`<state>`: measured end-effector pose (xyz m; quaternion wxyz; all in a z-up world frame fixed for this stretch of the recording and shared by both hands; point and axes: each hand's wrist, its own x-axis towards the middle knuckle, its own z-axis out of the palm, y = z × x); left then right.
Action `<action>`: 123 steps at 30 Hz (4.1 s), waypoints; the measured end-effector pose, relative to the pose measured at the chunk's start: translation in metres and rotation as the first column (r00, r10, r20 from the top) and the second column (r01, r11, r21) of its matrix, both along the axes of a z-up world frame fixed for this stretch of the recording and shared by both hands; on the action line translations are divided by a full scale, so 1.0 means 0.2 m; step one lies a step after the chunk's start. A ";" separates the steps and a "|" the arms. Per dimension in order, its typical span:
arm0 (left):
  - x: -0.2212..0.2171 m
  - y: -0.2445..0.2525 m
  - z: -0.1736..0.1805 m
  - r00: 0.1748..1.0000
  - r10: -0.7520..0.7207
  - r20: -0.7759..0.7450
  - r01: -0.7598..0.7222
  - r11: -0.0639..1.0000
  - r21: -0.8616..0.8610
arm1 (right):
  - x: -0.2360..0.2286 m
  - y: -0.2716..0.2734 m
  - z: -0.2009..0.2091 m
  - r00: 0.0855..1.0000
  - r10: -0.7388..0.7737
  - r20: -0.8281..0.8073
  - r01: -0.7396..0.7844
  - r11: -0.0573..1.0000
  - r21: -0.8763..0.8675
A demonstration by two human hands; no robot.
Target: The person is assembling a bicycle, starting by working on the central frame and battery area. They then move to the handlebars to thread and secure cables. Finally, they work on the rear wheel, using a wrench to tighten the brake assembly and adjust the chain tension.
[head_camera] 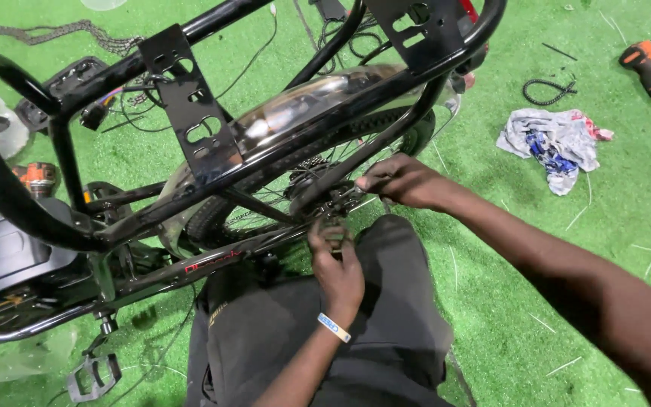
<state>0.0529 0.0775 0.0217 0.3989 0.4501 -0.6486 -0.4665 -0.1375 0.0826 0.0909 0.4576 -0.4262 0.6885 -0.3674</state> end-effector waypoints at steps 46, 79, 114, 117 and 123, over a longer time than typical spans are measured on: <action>-0.04 -0.11 -0.19 0.962 0.131 -0.239 0.044 0.790 0.611 | 0.20 0.12 -0.37 0.879 -0.476 -0.019 0.471 0.876 -0.106; -0.07 -0.35 0.22 0.428 -0.315 0.847 0.773 0.613 -0.163 | 0.67 0.17 -0.45 -0.124 -0.669 0.733 0.935 0.167 0.311; 0.33 -0.10 0.25 0.866 -0.476 0.151 0.496 0.782 -0.377 | 0.29 0.12 -0.30 0.827 -0.536 -0.171 0.466 0.822 -0.327; 0.33 -0.14 0.18 0.925 -0.343 0.165 0.363 0.925 -0.115 | 0.33 0.10 -0.30 0.869 -0.488 -0.084 0.438 0.836 -0.330; 0.29 -0.25 0.14 0.963 -0.237 0.125 0.206 0.953 0.221 | 0.41 0.06 -0.52 0.718 -0.646 0.260 0.696 0.663 -0.274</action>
